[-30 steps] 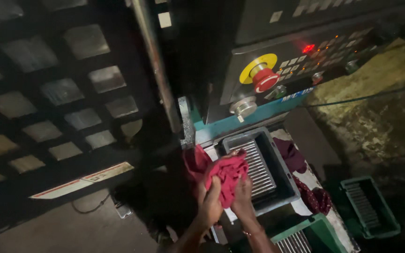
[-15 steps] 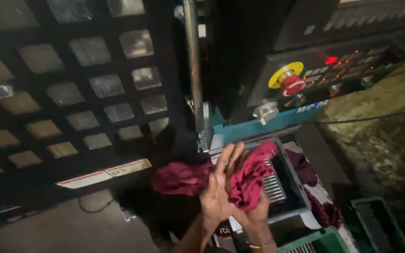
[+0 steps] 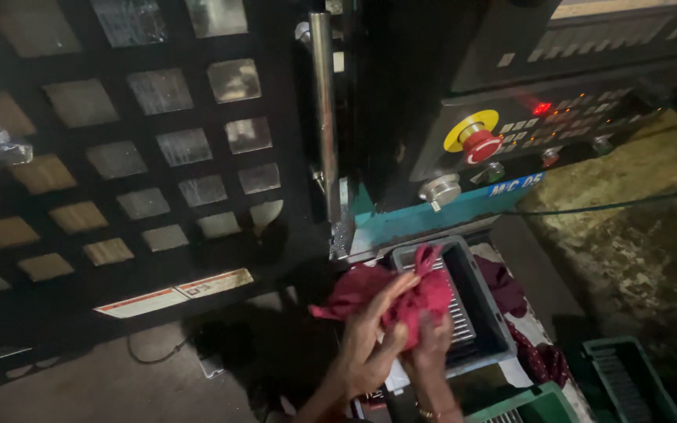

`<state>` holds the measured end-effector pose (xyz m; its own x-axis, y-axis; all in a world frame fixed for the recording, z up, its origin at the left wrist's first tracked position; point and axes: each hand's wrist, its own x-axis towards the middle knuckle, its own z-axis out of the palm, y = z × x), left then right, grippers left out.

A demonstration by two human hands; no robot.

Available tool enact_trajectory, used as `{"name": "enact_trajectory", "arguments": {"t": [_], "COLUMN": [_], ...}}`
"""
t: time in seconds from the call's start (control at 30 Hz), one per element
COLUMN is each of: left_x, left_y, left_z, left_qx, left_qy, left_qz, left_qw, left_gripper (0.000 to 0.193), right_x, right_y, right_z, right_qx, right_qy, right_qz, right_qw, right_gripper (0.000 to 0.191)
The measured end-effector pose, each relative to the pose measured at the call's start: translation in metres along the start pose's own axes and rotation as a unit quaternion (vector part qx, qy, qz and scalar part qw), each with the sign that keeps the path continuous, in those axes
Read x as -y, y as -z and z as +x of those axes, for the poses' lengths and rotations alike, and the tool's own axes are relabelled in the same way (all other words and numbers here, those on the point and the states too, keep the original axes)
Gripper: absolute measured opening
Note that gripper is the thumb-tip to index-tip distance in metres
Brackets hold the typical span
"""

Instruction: The person opens the CNC machine door, retrieves a metal rod from a tray, inserts it into the machine's chuck, closes the door, and repeats the cycle. The person also wipes the rods with a cloth before placing them back in the tray.

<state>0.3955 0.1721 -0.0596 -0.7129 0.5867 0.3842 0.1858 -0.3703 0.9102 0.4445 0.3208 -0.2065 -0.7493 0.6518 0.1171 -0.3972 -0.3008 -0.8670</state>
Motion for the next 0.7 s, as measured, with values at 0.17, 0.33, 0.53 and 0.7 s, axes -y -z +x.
{"name": "enact_trajectory", "arguments": {"t": [0.17, 0.33, 0.53, 0.7], "left_x": [-0.008, -0.002, 0.05, 0.073], "left_y": [-0.016, -0.01, -0.043, -0.046], "left_z": [0.007, -0.005, 0.003, -0.024], "left_qx": [-0.067, -0.072, 0.05, 0.075], "left_qy": [-0.055, -0.108, 0.0, 0.021], "left_qz": [0.205, -0.008, -0.504, -0.439], "left_qw": [0.975, 0.992, 0.862, 0.895], "left_gripper": [0.035, 0.048, 0.089, 0.09], "right_x": [-0.006, -0.005, 0.002, 0.003], "right_y": [0.01, -0.006, 0.015, 0.049], "right_z": [-0.003, -0.005, -0.006, 0.018], "right_qx": [0.05, 0.051, 0.063, 0.028], "right_qy": [-0.02, -0.133, -0.088, -0.069], "right_qz": [0.059, 0.235, 0.225, 0.057], "right_qw": [0.997, 0.962, 0.968, 0.996], "right_gripper": [0.052, 0.062, 0.048, 0.037]}}
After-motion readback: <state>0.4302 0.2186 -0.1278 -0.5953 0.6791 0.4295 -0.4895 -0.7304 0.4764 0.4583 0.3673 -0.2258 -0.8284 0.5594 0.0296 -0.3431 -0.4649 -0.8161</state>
